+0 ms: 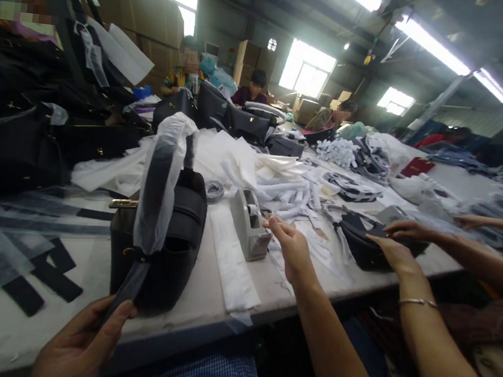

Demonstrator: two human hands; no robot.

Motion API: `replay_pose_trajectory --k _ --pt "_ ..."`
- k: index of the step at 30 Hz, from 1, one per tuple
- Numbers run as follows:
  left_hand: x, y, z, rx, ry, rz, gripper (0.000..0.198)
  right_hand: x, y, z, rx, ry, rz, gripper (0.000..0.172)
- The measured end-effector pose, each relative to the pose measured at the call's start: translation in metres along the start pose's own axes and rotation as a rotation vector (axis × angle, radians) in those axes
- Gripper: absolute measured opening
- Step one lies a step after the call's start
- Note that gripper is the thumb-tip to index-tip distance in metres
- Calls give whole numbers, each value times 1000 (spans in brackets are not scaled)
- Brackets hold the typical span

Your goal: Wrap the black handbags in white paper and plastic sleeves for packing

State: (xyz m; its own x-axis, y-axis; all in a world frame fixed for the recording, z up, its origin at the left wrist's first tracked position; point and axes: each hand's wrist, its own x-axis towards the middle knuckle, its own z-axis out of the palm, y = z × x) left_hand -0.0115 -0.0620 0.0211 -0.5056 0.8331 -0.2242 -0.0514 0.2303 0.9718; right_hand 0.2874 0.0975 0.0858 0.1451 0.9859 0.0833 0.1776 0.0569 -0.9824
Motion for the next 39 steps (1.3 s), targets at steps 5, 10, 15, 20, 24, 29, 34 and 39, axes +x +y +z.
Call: replay_pose_trajectory --k 5,10,15,20,24,29,34,39 --pt "3 -8 -1 -16 3 -41 59 -25 23 -3 130 40 195 42" --pt "6 -17 -6 -10 1 -53 58 -36 55 -1 151 76 288 45" --pt "6 -17 -6 -48 -24 4 52 -72 21 28 150 -173 226 34" --pt "-1 -5 -2 -45 -70 77 48 -112 -25 92 250 -575 157 29" --pt "-4 3 -3 -50 -129 137 38 -121 -34 139 215 -670 123 34" --pt "-4 5 -5 -96 -143 146 33 -113 -33 159 -55 -598 107 40" --pt "-6 10 -7 -248 -212 26 31 -105 -27 148 -6 -745 111 34" --pt "-12 18 -12 -420 -382 -202 35 -104 -15 138 122 -900 45 29"
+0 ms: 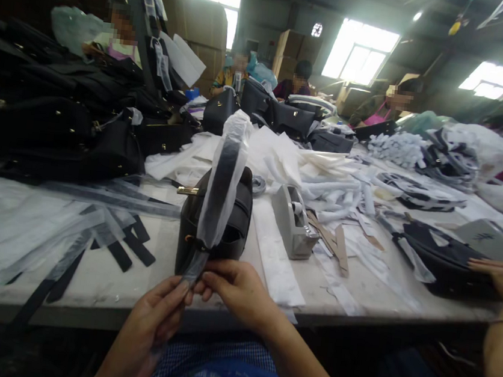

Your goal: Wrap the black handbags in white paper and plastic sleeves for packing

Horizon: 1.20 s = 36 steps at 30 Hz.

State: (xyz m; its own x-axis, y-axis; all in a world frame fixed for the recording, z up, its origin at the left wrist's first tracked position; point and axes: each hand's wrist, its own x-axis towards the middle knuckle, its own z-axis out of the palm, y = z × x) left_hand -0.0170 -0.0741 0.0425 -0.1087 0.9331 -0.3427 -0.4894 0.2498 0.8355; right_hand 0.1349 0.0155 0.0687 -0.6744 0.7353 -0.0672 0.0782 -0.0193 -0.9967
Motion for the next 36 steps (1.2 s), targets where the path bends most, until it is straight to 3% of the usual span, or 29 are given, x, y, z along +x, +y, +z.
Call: replay_pose_trajectory --k 10,25,28,33,36 --pt "0 0 -3 123 18 -62 45 -3 5 28 -233 366 -57 15" --pt "0 3 4 136 -48 -71 51 9 8 34 -169 416 36 15" --pt "1 0 6 126 -18 -50 51 11 5 31 -118 361 28 16" --pt "3 -1 7 102 23 -14 52 3 -2 18 183 12 77 29" --pt "2 -3 9 70 75 7 50 -3 -6 15 319 -102 122 46"
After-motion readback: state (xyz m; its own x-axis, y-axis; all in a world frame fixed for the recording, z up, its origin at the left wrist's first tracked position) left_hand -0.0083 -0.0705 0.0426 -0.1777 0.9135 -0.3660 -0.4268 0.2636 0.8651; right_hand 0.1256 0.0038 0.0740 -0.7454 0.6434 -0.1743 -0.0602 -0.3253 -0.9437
